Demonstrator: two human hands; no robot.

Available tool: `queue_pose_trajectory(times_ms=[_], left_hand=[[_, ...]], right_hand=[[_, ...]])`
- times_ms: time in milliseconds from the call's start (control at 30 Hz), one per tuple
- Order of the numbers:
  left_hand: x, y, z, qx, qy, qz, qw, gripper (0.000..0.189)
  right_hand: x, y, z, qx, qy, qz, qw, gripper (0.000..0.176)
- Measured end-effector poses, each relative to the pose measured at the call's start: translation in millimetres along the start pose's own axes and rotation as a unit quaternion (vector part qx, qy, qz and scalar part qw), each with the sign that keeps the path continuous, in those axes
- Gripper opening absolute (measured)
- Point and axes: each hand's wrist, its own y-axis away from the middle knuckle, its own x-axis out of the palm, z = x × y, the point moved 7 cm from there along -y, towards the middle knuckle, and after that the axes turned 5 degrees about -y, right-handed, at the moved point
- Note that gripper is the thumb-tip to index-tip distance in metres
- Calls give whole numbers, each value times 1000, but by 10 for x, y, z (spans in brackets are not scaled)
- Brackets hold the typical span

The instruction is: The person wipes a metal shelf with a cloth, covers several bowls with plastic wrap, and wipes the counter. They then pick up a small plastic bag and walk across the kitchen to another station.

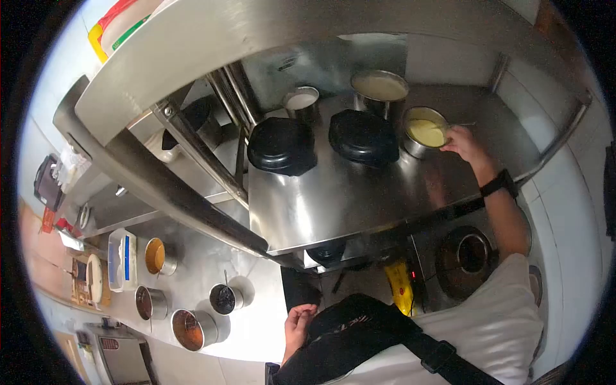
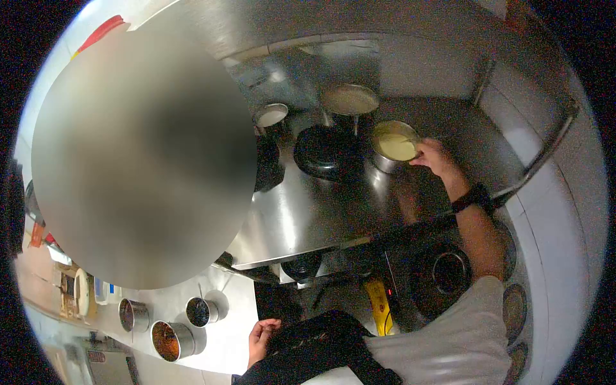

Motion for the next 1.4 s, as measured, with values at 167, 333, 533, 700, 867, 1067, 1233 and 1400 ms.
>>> queue_pose_trajectory(times_ms=[167,333,533,700,867,1067,1233,1400], left_hand=[[-43,31,43,-15,-32,-49,998,18],[71,-47,-279,-1,-72,-55,996,17],[502,-545,-1128,94,-90,-16,991,17],[848,-1303,-1609,102,56,-32,993,35],[743,-2195,-1652,73,164,-111,977,49],[619,-2714,-1556,-35,245,-77,966,42],[770,-2753,-1697,-29,268,-118,956,33],[1026,-2643,-1557,-51,212,-36,975,32]], right_hand=[[-47,-633,-528,168,-142,-104,970,22],[68,-976,-710,127,-222,-84,963,24],[-95,-754,-596,190,-166,-28,967,25],[24,-515,-369,181,-121,15,976,25],[-122,-29,-98,122,-175,-108,971,26],[1000,1504,298,87,-225,31,970,14],[2038,2379,-107,73,-150,171,971,15],[2435,2492,-964,226,-143,114,957,17]])
